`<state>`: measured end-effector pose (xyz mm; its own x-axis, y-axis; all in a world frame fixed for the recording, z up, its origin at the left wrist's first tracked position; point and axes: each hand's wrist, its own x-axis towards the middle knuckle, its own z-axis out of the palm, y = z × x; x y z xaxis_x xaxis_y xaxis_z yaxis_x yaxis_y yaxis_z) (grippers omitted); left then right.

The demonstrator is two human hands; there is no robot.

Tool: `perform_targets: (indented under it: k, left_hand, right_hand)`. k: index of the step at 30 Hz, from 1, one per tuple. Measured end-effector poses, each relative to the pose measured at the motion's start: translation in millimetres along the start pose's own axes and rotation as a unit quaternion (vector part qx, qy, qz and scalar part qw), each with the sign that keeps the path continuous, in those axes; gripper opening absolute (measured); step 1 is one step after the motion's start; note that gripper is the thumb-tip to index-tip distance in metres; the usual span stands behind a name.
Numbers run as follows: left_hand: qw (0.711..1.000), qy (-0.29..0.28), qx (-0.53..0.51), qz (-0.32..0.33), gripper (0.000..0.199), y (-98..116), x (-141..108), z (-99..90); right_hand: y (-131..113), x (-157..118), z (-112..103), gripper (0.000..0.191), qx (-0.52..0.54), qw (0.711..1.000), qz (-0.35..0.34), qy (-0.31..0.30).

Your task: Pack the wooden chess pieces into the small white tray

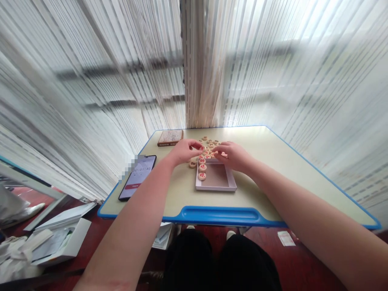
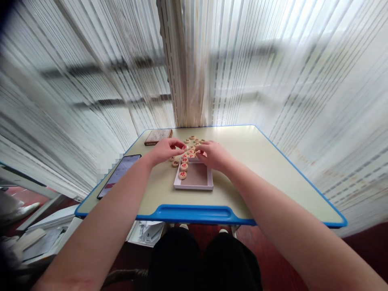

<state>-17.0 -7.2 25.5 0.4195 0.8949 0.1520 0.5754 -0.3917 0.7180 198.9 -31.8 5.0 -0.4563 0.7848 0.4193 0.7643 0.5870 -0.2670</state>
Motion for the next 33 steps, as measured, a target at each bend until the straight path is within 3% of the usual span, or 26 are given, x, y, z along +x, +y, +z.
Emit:
perform_targets:
  k: [5, 10, 15, 19, 25, 33]
  left_hand:
    - [0.998, -0.045, -0.045, 0.007, 0.035, 7, -4, 1.4]
    - [0.995, -0.07, -0.073, 0.001, 0.037, 12, -7, 2.9]
    - [0.995, -0.072, -0.073, 0.007, 0.037, 13, -8, 2.6]
    - [0.993, -0.092, -0.072, 0.011, 0.034, 12, -7, 0.4]
    - [0.997, -0.053, 0.056, -0.006, 0.024, 4, -4, 0.5]
    - [0.992, -0.071, 0.103, -0.011, 0.029, 2, -5, 1.7]
  right_hand:
    - [-15, -1, -5, 0.025, 0.098, 0.992, 0.056, 0.064]
    - [-19, -1, -1, 0.025, 0.219, 0.972, 0.08, 0.024]
    - [-23, 0, 0, 0.03, 0.379, 0.911, 0.16, 0.006]
    - [-29, -1, -7, 0.03, 0.423, 0.88, 0.212, -0.027]
    - [-41, -8, -13, 0.013, 0.351, 0.905, 0.2, -0.133]
    - [-52, -13, -7, 0.011, 0.266, 0.931, 0.16, -0.19]
